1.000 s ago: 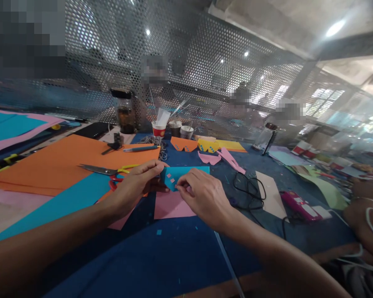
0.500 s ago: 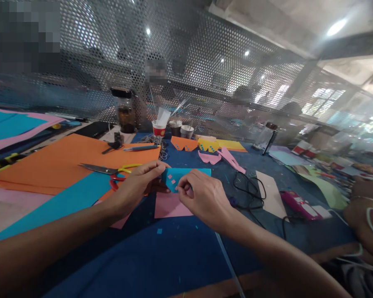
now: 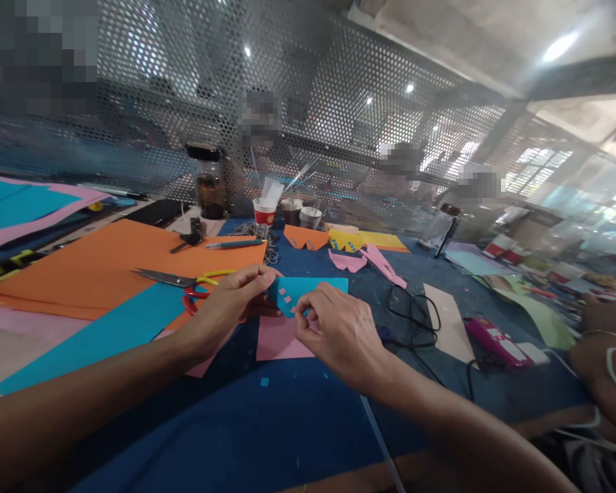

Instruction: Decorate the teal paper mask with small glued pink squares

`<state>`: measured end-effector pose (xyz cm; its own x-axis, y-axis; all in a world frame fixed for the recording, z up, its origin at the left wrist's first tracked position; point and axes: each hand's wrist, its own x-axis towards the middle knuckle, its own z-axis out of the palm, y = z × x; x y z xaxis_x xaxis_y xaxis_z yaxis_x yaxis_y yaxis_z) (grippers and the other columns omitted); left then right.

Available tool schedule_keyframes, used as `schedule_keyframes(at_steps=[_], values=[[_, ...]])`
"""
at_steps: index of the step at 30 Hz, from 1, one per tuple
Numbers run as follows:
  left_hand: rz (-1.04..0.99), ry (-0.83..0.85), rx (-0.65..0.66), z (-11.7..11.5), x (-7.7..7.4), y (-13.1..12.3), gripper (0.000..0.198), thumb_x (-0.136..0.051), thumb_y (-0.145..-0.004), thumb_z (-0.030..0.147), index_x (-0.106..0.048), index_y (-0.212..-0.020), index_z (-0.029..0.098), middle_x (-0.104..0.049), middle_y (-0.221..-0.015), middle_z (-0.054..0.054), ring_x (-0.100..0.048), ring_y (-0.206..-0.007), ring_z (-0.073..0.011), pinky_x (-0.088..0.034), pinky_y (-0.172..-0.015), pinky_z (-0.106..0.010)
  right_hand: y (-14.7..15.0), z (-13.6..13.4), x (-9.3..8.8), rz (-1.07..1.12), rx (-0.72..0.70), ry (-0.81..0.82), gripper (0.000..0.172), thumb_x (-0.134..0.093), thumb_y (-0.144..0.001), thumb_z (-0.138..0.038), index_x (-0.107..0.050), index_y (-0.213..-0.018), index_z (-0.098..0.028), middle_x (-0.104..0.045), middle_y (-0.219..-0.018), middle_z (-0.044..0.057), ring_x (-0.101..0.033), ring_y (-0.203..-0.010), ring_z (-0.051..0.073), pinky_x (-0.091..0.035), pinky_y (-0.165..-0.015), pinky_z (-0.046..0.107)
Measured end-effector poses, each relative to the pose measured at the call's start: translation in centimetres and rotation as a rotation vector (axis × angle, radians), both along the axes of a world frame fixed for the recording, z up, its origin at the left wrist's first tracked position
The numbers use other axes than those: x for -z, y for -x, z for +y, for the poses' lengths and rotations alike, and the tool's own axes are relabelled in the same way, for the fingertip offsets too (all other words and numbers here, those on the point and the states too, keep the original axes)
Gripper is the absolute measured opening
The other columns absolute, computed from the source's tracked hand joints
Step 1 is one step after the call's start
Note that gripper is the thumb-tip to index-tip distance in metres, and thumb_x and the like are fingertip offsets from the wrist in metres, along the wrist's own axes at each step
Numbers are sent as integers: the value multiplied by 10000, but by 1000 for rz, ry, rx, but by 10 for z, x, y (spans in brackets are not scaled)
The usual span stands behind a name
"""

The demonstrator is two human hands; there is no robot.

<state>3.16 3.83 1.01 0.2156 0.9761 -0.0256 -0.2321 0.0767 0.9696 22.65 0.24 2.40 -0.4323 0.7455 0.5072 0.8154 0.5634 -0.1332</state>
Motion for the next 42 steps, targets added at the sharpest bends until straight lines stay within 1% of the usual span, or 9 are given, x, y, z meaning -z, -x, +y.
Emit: schedule_keyframes(at_steps=[5,8,12,14,17,21,27,33,42], values=[[8,33,-28,-2,-1,-1,224,-719,-851,421,-649,-873,209,-712,-805,-22,-684,-715,-192,-592,-729,-347,-5,2,0,29,-13,-3,90,-578,-960,-208,-666,-943,-208,-680,-926,27,-606,-769,159,-411,-705,284],[-3,51,-28,-1,-1,-1,228,-709,-860,417,-649,-902,201,-722,-818,-32,-686,-695,-187,-596,-727,-348,-7,4,-1,31,-10,-37,74,-583,-965,-214,-656,-978,-212,-674,-961,38,-611,-853,185,-425,-750,302],[-72,89,64,4,0,2,208,-710,-870,344,-627,-1000,205,-714,-820,-22,-696,-712,-178,-605,-747,-348,-13,10,-3,98,11,-110,81,-569,-970,-196,-647,-993,-201,-664,-961,49,-611,-929,208,-451,-820,324],[-71,86,94,5,0,3,285,-753,-828,247,-605,-1070,211,-706,-858,-14,-700,-765,-172,-603,-779,-339,-16,13,-4,141,13,-137,91,-570,-964,-172,-645,-1010,-195,-663,-960,47,-614,-932,205,-462,-837,324],[-14,42,81,4,0,2,451,-810,-738,154,-580,-1122,208,-692,-955,-20,-698,-832,-175,-591,-816,-336,-18,15,-2,168,6,-148,104,-567,-959,-150,-644,-1012,-196,-661,-951,42,-616,-927,201,-472,-841,323],[57,-1,56,0,-1,0,479,-817,-716,165,-555,-1115,202,-674,-1011,-30,-683,-853,-176,-573,-836,-339,-15,14,4,155,-9,-120,71,-576,-968,-181,-644,-972,-201,-658,-924,36,-613,-909,200,-469,-821,324],[95,-34,50,0,-1,-1,575,-809,-693,152,-526,-1189,215,-685,-942,-10,-676,-834,-180,-557,-814,-338,-8,10,10,113,-47,-82,91,-590,-982,-239,-670,-948,-210,-665,-941,37,-601,-923,202,-459,-808,325],[152,-65,15,-3,-3,-4,598,-798,-694,158,-527,-1223,217,-669,-890,8,-668,-802,-184,-541,-752,-321,-6,9,12,84,-26,-77,80,-620,-964,-225,-685,-920,-218,-667,-914,31,-599,-917,200,-451,-809,323],[164,-157,-8,-7,-7,-9,619,-833,-671,210,-514,-1201,231,-694,-942,-3,-688,-812,-202,-538,-788,-360,-6,10,12,94,17,-54,45,-647,-926,-203,-685,-908,-220,-640,-887,19,-586,-885,190,-429,-761,313]])
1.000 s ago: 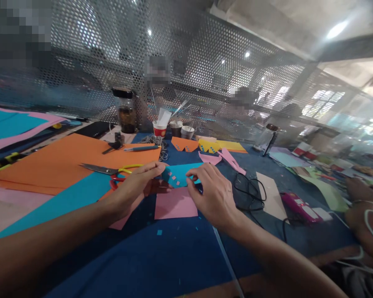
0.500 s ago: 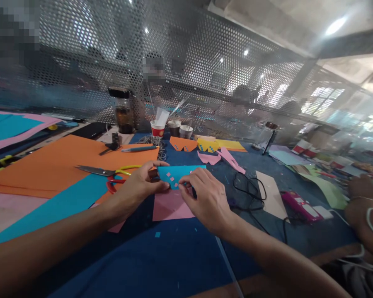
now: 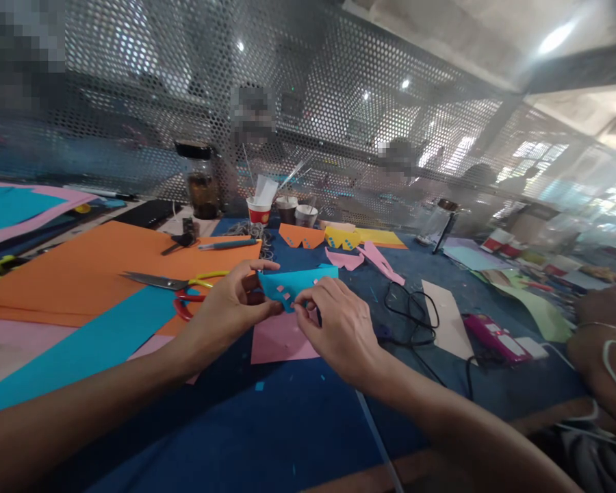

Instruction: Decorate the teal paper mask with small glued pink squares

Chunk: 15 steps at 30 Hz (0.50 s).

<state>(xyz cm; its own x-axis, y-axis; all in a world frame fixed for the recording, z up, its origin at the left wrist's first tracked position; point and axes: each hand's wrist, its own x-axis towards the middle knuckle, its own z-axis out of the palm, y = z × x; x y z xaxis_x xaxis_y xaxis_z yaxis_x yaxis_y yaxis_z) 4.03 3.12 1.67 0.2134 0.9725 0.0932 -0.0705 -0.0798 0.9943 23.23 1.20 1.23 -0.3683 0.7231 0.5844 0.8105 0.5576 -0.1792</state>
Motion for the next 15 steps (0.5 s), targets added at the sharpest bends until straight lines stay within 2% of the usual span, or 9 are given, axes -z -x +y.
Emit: schedule_keyframes(at_steps=[9,15], values=[[19,-55,12,-1,7,0,607,-825,-702,222,-526,-1230,245,-698,-938,2,-703,-854,-212,-545,-797,-362,2,0,2,57,17,19,78,-641,-845,-137,-647,-851,-215,-629,-840,5,-581,-827,175,-410,-729,301],[108,-43,-49,-5,0,-3,582,-795,-693,194,-547,-1218,235,-636,-792,48,-668,-700,-171,-530,-680,-311,4,-1,4,51,37,-1,100,-614,-793,-110,-618,-801,-210,-611,-806,-3,-563,-785,164,-400,-709,295]])
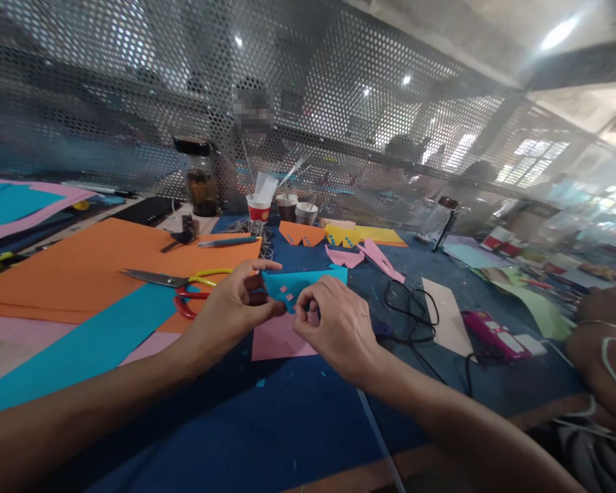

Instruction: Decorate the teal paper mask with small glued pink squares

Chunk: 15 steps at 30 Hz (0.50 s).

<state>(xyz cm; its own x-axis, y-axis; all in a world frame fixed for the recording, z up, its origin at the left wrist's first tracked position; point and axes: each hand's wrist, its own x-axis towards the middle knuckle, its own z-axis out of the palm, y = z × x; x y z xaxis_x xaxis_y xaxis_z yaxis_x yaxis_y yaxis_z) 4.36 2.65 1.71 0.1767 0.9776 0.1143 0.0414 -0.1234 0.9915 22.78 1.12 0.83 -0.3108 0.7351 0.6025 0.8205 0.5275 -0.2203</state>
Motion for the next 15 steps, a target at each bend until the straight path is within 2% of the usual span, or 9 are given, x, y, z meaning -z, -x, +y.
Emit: schedule_keyframes(at_steps=[4,8,15], values=[[-9,42,-30,-2,-5,-2,606,-805,-656,170,-554,-1205,225,-645,-786,53,-648,-657,-147,-522,-651,-283,1,-2,-2,-70,7,-84,101,-572,-823,-124,-617,-778,-203,-600,-788,13,-553,-775,175,-396,-700,310],[-46,57,-33,-1,-3,-1,591,-788,-660,182,-550,-1200,223,-666,-802,40,-675,-674,-177,-535,-670,-319,2,-6,-5,-117,-8,-134,136,-543,-853,-126,-624,-774,-202,-603,-789,25,-547,-776,182,-397,-708,317],[-31,93,-57,-2,-4,0,576,-758,-676,184,-542,-1209,217,-677,-793,41,-693,-722,-194,-545,-742,-351,2,-7,-9,27,-16,-60,101,-573,-827,-127,-628,-781,-199,-573,-765,9,-557,-775,171,-412,-699,295]])
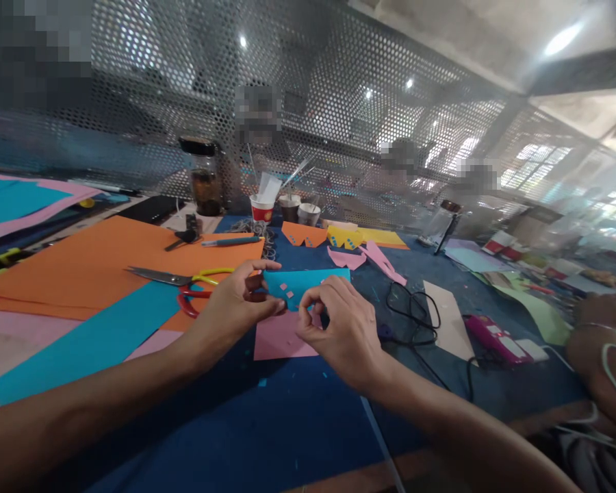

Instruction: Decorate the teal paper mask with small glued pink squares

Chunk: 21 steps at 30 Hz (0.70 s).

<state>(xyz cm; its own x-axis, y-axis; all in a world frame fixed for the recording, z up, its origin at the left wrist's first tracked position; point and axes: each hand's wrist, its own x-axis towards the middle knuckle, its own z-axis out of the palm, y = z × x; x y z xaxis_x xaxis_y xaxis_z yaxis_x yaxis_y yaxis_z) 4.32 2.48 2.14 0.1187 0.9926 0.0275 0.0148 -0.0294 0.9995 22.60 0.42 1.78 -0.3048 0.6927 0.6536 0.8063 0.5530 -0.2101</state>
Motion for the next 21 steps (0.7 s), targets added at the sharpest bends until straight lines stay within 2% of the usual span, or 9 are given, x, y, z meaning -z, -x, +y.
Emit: schedule_keyframes(at_steps=[8,21], values=[[-50,13,20,0,2,-1,614,-772,-656,173,-528,-1218,214,-691,-853,15,-701,-746,-199,-551,-763,-368,1,5,1,91,13,67,133,-603,-779,-88,-609,-728,-211,-566,-721,-7,-552,-737,163,-416,-655,271],[-58,-19,43,0,3,-1,575,-763,-670,180,-534,-1196,215,-698,-874,0,-700,-742,-202,-554,-750,-379,3,5,4,97,43,106,138,-631,-787,-99,-607,-719,-216,-571,-722,-7,-555,-736,163,-426,-668,267]])
